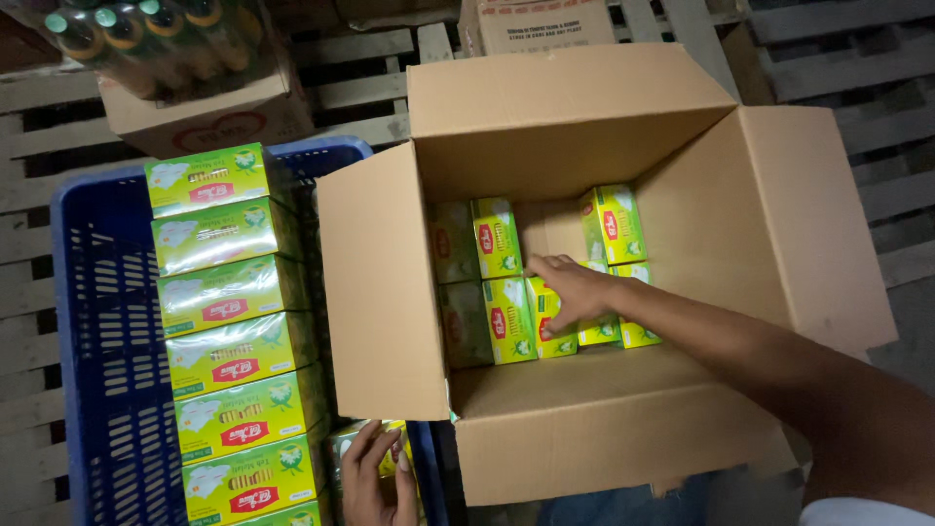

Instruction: The person transfers small yellow and green boxes from a cardboard carton into a blue plastic basket. They arrange the boxes in neat rows within the basket, filling it up over time.

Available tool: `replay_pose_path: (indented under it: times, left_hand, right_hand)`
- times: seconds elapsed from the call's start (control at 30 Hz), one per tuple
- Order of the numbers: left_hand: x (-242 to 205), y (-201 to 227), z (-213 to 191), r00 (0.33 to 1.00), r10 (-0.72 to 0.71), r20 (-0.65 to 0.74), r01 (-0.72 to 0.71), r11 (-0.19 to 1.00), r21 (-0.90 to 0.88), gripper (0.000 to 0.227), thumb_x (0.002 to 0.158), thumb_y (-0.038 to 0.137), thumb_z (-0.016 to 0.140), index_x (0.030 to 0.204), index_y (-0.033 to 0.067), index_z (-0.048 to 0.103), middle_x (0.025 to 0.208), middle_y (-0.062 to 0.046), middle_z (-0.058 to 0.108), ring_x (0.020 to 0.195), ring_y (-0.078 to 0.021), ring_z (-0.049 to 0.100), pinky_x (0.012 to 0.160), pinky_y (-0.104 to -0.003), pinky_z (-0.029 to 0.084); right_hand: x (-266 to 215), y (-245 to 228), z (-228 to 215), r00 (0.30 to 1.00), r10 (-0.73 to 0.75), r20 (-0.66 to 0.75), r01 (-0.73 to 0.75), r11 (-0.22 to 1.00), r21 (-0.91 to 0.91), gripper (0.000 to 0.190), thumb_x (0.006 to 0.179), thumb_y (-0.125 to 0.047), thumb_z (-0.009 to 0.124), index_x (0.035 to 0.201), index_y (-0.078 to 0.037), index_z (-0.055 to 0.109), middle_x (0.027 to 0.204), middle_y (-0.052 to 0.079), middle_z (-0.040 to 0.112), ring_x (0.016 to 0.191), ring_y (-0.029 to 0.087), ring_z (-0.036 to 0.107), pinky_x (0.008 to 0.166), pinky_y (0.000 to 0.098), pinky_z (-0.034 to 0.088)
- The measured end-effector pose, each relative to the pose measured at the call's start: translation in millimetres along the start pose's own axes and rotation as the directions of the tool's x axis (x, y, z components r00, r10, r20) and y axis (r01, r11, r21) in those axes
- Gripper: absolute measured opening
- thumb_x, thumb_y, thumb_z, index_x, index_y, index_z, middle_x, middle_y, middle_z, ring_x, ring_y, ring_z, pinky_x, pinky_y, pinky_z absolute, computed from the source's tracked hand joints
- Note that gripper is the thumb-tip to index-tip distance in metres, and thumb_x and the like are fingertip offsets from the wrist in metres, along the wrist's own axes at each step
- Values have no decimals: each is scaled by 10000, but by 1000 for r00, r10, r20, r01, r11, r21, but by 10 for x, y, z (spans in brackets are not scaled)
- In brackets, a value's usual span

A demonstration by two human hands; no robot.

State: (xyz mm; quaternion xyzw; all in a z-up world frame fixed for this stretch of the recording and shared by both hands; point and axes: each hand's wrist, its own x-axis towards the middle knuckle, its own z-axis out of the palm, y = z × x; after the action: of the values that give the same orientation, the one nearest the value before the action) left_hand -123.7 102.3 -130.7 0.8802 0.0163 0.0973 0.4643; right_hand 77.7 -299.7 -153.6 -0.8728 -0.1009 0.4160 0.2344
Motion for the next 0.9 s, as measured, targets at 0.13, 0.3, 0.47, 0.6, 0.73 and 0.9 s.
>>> replay_pose_path:
  times: [0.13, 0.3, 0.47, 0.6, 0.73, 0.9]
  left_hand:
    - [78, 124, -14, 999, 49, -13, -49, 998, -42, 290, 1031, 173, 638, 1278, 73, 752, 1441, -189, 671, 1229, -266, 747, 1076, -354, 608]
    - [147, 207, -75, 999, -3, 31, 6, 996, -84, 286, 1036, 168, 634, 1285, 70, 735, 1440, -190, 674, 1354, -312, 681, 1102, -389, 566]
    - [211, 279, -221, 990, -108, 95, 133, 940, -315, 312, 1030, 100, 618, 1327, 44, 695, 1495, -178, 629, 1410, -271, 629, 1145, -366, 572]
    - [141, 491, -394, 963, -238, 127, 267, 780, -566, 452, 1029, 137, 638, 1474, 67, 603, 1524, -131, 652, 1337, -256, 704, 1153, -366, 554]
    - [73, 942, -714, 973, -124, 193, 228, 623, -748, 596, 1013, 271, 658, 1552, 73, 500, 1618, -145, 591, 1403, -315, 676, 1174, -446, 551]
    - [-77, 1351, -1116, 950, -108, 295, 308, 490, -815, 956, 902, 496, 789, 1664, 185, 302, 1590, -195, 514, 1346, -275, 654, 1088, -418, 584]
  right_hand:
    - [-158, -275, -215, 998, 50, 32, -51, 998, 28, 1044, 728, -287, 1066, 1540, -221, 414, 1717, 172, 398, 1584, 369, 359, 1236, 520, 391]
    - [-498, -378, -620, 990, -40, -134, 35, 998, -44, 1185, 669, -422, 1051, 1658, -195, 438, 1711, 132, 461, 1555, 333, 434, 1258, 434, 345]
    - [-1522, -1231, -1178, 895, 47, -443, 55, 975, 215, 845, 723, -451, 929, 1497, -286, 631, 1566, -13, 655, 1374, 178, 622, 1100, 345, 462]
    - [-2100, -1819, -1080, 863, 218, -456, 178, 714, 678, 616, 835, -309, 766, 1432, -208, 656, 1430, 135, 677, 1099, 312, 787, 766, 407, 697]
    - [-2291, -2306, -630, 872, 75, -484, 245, 788, 564, 557, 821, -402, 793, 1339, -204, 737, 1297, 93, 778, 930, 227, 842, 616, 304, 673]
    - [-2123, -2947, 306, 909, 73, -410, 221, 750, 623, 529, 832, -410, 789, 1316, -207, 730, 1352, 43, 832, 1024, 181, 833, 749, 308, 665]
